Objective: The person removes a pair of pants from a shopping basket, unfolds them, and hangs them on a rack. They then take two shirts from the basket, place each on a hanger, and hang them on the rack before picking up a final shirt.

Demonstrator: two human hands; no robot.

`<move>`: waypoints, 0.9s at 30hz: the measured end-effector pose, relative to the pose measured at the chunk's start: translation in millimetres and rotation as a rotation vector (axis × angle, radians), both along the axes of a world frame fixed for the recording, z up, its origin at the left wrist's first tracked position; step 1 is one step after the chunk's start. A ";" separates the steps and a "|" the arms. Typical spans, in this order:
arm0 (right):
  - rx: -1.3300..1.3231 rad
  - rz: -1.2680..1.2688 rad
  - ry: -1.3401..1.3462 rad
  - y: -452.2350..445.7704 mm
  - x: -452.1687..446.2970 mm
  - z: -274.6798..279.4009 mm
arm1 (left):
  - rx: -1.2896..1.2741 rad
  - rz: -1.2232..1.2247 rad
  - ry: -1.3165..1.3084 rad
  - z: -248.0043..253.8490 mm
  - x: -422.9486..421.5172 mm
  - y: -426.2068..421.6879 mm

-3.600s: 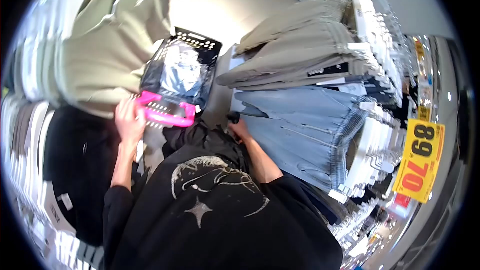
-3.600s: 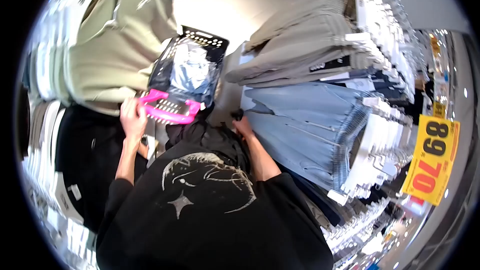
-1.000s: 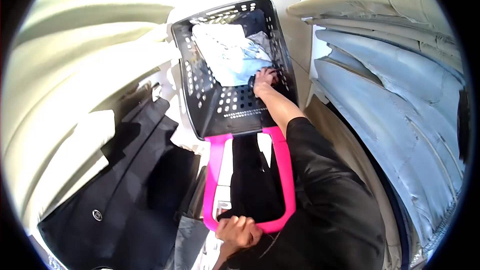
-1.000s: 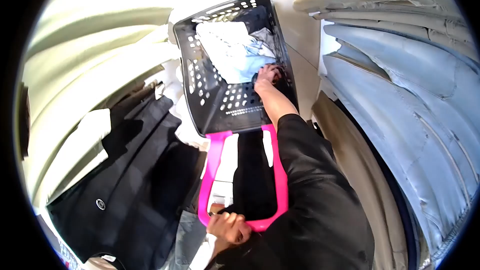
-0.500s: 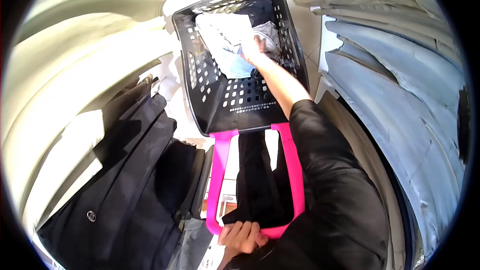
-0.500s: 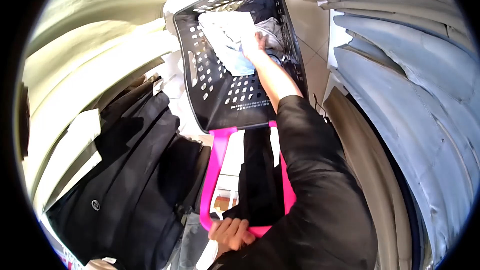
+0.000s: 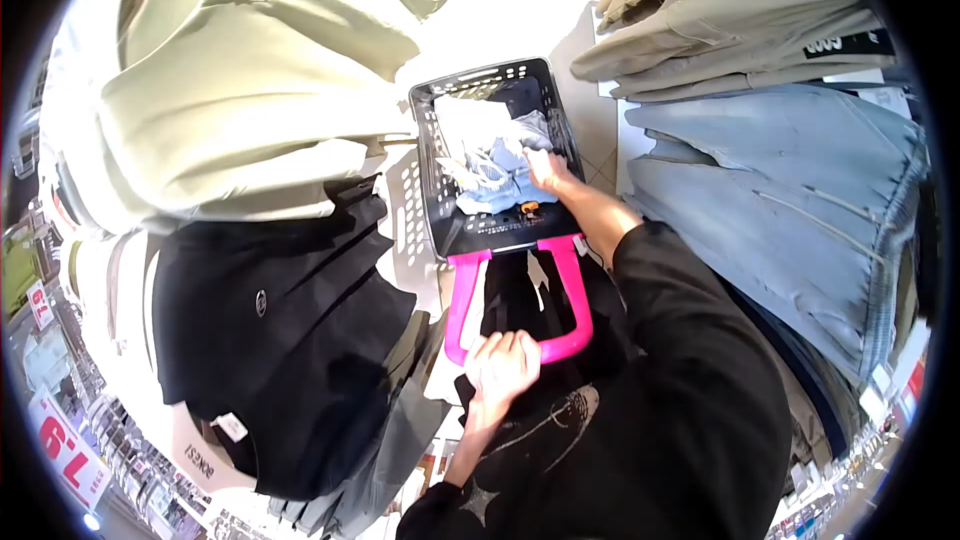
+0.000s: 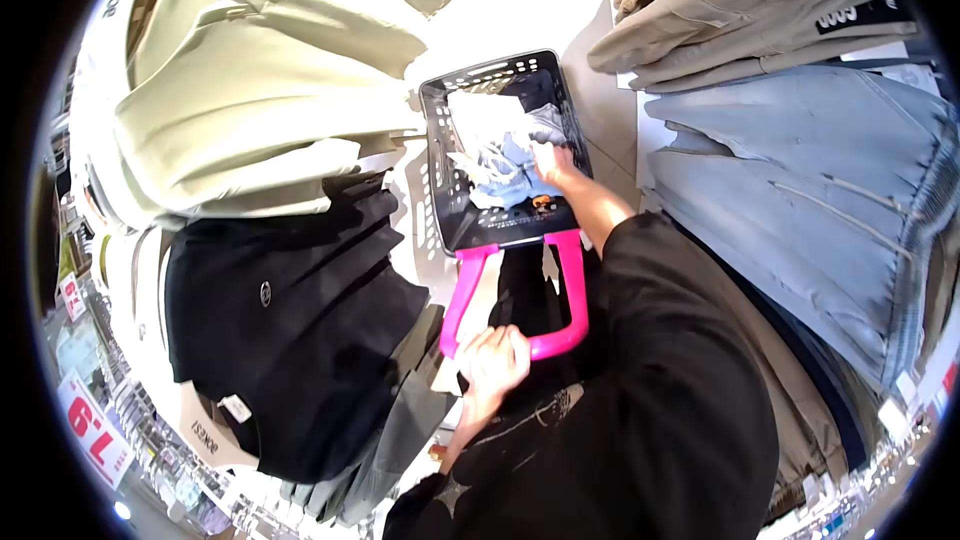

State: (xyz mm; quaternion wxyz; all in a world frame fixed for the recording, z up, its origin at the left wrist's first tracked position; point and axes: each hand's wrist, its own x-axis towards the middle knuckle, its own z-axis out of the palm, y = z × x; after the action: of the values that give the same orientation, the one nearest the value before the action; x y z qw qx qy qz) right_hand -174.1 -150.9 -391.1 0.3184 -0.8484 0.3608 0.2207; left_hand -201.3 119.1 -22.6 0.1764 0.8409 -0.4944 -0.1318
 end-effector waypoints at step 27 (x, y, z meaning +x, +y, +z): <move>0.181 -0.451 -0.725 -32.0 3.3 382.9 | 0.295 -0.029 1.251 -48.3 112.7 -10.2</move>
State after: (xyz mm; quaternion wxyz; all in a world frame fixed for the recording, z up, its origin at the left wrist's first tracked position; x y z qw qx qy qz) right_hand -170.8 -182.9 -8.2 0.5377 -0.7397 0.3812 -0.1356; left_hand -88.7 108.9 -70.9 0.3123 0.6139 -0.2860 -0.6661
